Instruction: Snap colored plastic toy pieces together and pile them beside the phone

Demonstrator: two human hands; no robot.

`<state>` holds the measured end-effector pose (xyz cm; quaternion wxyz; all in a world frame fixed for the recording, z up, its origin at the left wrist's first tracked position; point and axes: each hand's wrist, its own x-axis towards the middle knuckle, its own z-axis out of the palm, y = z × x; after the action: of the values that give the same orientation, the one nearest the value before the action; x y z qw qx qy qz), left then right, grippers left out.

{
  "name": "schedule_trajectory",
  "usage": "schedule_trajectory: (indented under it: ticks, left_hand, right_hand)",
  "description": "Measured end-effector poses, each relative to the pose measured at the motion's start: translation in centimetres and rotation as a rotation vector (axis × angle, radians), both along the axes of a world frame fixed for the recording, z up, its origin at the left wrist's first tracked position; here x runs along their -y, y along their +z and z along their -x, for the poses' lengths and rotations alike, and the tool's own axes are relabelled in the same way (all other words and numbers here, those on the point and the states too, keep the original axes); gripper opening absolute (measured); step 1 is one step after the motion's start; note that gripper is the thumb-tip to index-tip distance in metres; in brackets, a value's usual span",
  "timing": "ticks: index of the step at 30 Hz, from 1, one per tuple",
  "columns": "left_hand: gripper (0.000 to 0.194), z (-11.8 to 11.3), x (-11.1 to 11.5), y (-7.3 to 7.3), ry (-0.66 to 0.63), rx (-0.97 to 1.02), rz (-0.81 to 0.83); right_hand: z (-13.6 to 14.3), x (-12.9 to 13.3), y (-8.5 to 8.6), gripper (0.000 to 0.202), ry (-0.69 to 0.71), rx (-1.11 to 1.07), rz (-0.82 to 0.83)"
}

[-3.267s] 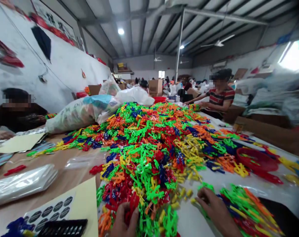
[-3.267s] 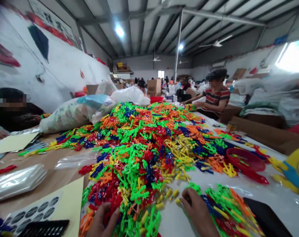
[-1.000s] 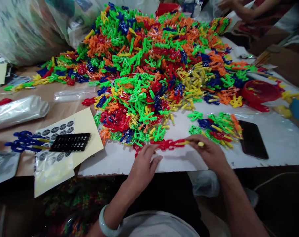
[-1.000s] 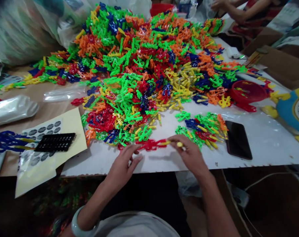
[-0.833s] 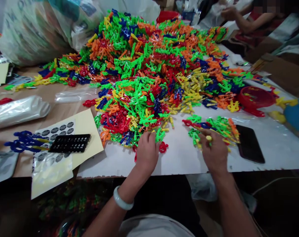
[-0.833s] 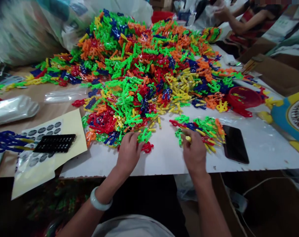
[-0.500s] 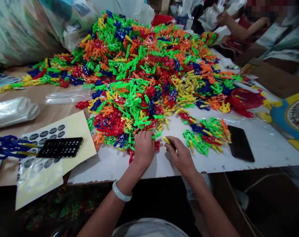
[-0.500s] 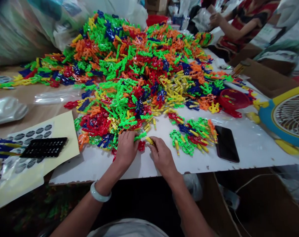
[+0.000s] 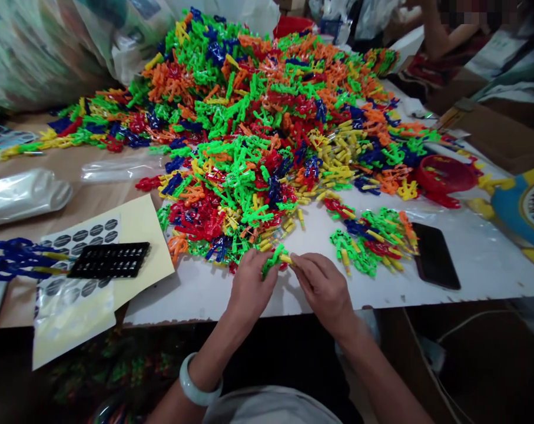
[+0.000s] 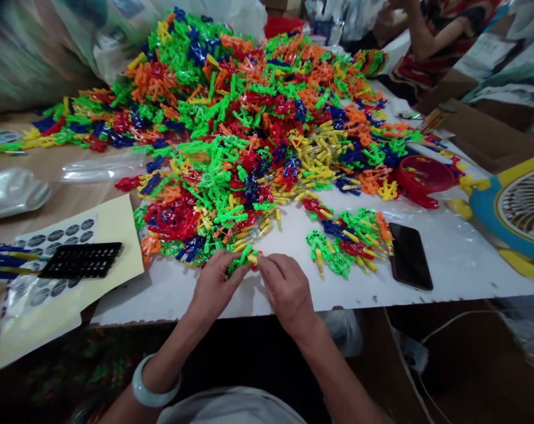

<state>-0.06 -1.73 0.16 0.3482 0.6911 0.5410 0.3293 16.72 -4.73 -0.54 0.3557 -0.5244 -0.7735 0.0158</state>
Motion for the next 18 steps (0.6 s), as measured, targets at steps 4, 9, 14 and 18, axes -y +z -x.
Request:
schedule_trajectory:
  ticks: [4,9,14,18]
  left_hand:
    - [0.017,0.2,0.4,0.2,-0.006,0.007,-0.005]
    - [0.017,1.9,0.2,1.0,-0.196,-0.018,-0.02]
    - [0.015,3.2,0.6,1.5,-0.421,0.001,0.118]
    - [0.026,1.9,1.1,0.9,-0.354,-0.045,0.026]
  right_hand:
    - [0.2,0.0,0.6,0.033,0.026,0.026,-0.006]
    - [-0.4,-0.5,0.4,0.022,0.118,-0.2,0.133]
    - [-2.4,-0.5,-0.3,0.015,0.295,-0.443,0.502]
    - [-6.9,-0.6,1.1,0.016,0.135,-0.344,0.517]
